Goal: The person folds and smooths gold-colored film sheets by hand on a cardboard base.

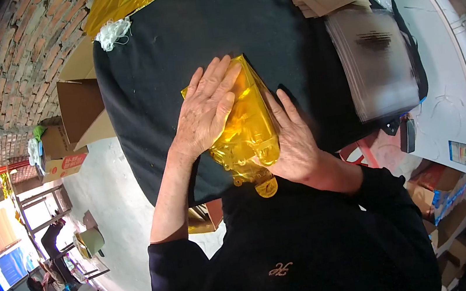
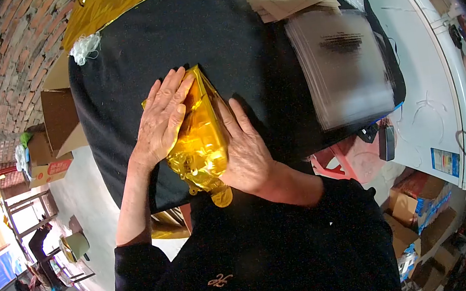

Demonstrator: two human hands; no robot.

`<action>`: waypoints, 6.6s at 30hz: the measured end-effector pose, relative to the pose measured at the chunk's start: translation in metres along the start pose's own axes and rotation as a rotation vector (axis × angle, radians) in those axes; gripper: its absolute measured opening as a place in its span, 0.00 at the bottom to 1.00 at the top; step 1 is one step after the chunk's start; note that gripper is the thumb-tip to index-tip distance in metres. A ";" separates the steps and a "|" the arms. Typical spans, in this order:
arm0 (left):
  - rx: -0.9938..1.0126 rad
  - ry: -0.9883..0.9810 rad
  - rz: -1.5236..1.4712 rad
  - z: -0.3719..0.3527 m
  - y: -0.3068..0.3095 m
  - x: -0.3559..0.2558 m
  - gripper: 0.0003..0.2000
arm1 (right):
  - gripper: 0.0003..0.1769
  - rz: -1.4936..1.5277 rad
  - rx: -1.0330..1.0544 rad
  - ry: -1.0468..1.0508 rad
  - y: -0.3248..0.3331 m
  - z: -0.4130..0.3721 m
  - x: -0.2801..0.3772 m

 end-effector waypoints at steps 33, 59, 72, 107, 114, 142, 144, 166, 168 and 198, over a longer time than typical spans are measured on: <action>0.085 0.007 0.180 0.001 -0.007 -0.005 0.34 | 0.52 0.191 0.019 -0.118 -0.071 -0.022 0.011; 0.073 -0.020 0.288 0.002 -0.015 -0.007 0.30 | 0.28 -0.020 0.042 -0.023 -0.052 -0.028 0.022; 0.065 -0.013 0.288 0.003 -0.013 -0.011 0.30 | 0.44 0.042 -0.036 0.104 -0.036 -0.041 0.028; -0.041 -0.055 0.399 0.001 -0.015 -0.014 0.31 | 0.17 0.245 0.062 0.343 0.048 -0.027 -0.022; -0.048 -0.057 0.381 0.000 -0.013 -0.016 0.30 | 0.18 0.076 -0.037 0.309 0.039 0.006 -0.032; -0.120 -0.058 0.261 -0.001 -0.013 -0.010 0.45 | 0.19 0.307 -0.074 0.173 0.015 0.042 -0.034; -0.116 -0.055 0.257 -0.001 -0.012 -0.011 0.46 | 0.19 0.321 -0.064 0.193 0.022 0.042 -0.031; -0.264 -0.030 0.027 -0.033 0.026 0.003 0.41 | 0.14 0.454 -0.051 0.074 -0.001 0.061 -0.041; -0.302 0.047 0.056 -0.062 0.035 0.013 0.34 | 0.15 0.435 -0.031 0.101 0.002 0.062 -0.038; -0.138 0.183 0.238 -0.130 0.018 -0.022 0.24 | 0.27 0.322 0.071 0.185 0.002 0.059 -0.029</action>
Point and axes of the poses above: each hand's wrist, its own z-axis towards the middle knuckle, its own y-axis out of the back of the hand, x = y × z, the point moved 3 cm from there along z, towards the middle knuckle, and after that the axes turned 13 degrees about z, right-handed, at the moved point
